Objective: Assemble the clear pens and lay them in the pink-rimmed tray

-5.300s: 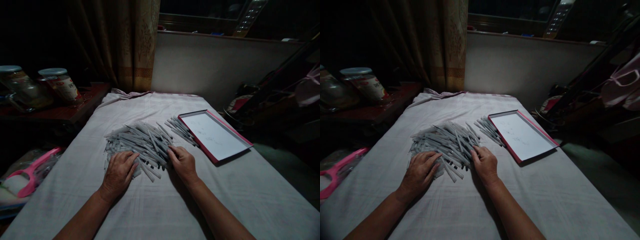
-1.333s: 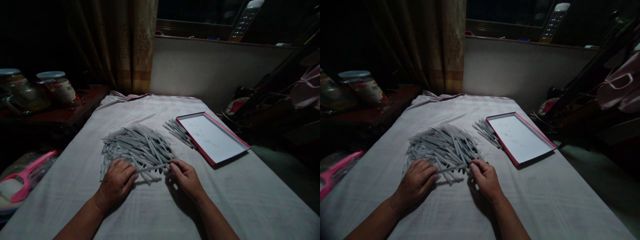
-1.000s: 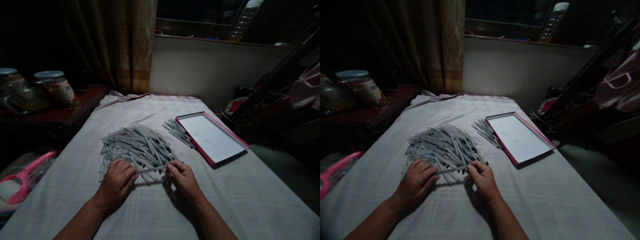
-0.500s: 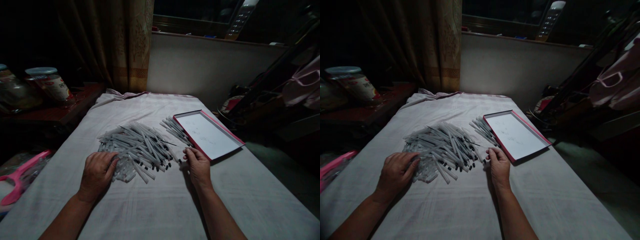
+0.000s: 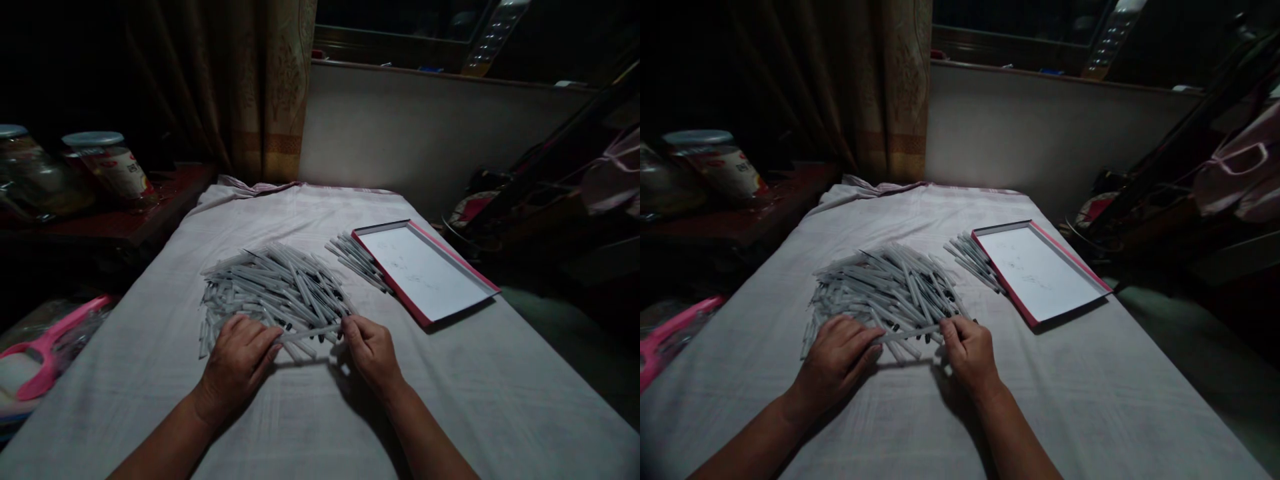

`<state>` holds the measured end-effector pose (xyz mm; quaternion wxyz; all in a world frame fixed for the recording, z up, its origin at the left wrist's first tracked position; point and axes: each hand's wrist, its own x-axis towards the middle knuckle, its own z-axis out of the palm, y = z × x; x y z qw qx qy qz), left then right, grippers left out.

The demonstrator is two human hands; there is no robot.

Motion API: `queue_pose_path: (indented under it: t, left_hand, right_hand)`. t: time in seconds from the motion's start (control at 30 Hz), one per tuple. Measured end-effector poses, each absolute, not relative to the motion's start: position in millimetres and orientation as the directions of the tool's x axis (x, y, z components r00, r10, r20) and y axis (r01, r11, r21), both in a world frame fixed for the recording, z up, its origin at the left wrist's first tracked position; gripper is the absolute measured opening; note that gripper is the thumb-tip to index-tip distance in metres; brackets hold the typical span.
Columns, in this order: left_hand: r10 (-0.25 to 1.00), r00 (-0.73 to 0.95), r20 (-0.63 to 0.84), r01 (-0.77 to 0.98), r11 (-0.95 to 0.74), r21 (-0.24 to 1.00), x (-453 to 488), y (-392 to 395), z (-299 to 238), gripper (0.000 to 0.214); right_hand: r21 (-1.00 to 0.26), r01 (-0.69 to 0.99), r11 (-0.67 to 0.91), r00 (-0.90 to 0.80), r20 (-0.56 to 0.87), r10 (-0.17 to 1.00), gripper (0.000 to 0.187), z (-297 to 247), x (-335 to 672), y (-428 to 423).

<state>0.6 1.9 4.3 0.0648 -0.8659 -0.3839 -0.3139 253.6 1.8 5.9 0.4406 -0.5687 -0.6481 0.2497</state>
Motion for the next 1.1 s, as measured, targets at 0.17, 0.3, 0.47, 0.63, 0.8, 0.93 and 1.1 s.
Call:
queue_pose_path:
  t: [0.17,0.3,0.47,0.63,0.8,0.93,1.1]
  left_hand:
    - [0.593,0.534,0.603,0.669,-0.732,0.127,6.7,-1.9,7.9,0.017]
    - [0.580,0.555,0.597,0.673,-0.735,0.087,7.1,0.3,9.9,0.021]
    - [0.580,0.612,0.538,0.631,-0.768,0.109,3.0,2.5,12.7,0.035]
    - [0.661,0.519,0.542,0.642,-0.720,0.265,-17.0,7.7,15.5,0.041]
    - [0.681,0.410,0.607,0.721,-0.649,0.241,-16.4,15.4,10.1,0.020]
    - [0.722,0.409,0.558,0.790,-0.587,0.180,-12.8,17.6,2.4,0.025]
    - [0.731,0.417,0.540,0.800,-0.577,0.164,-15.4,16.0,-2.3,0.028]
  right_hand:
    - [-0.927,0.368,0.074,-0.078,0.048,0.996,0.055,7.6,245.8,-1.8]
    - [-0.965,0.261,-0.013,-0.102,-0.041,0.994,0.054,9.2,243.1,0.9]
    - [-0.982,0.190,0.000,-0.123,-0.024,0.992,0.041,19.3,249.7,-0.1]
    - [-0.995,0.084,0.058,0.221,0.076,0.972,0.030,22.4,279.2,6.2]
    - [-0.983,0.176,0.045,0.422,0.117,0.899,0.030,-0.8,279.0,18.1]
    - [-0.944,0.322,0.074,0.397,0.205,0.894,0.030,-16.0,261.1,21.6]
    - [-0.773,0.611,0.170,0.185,0.349,0.919,0.030,-15.6,251.8,20.6]
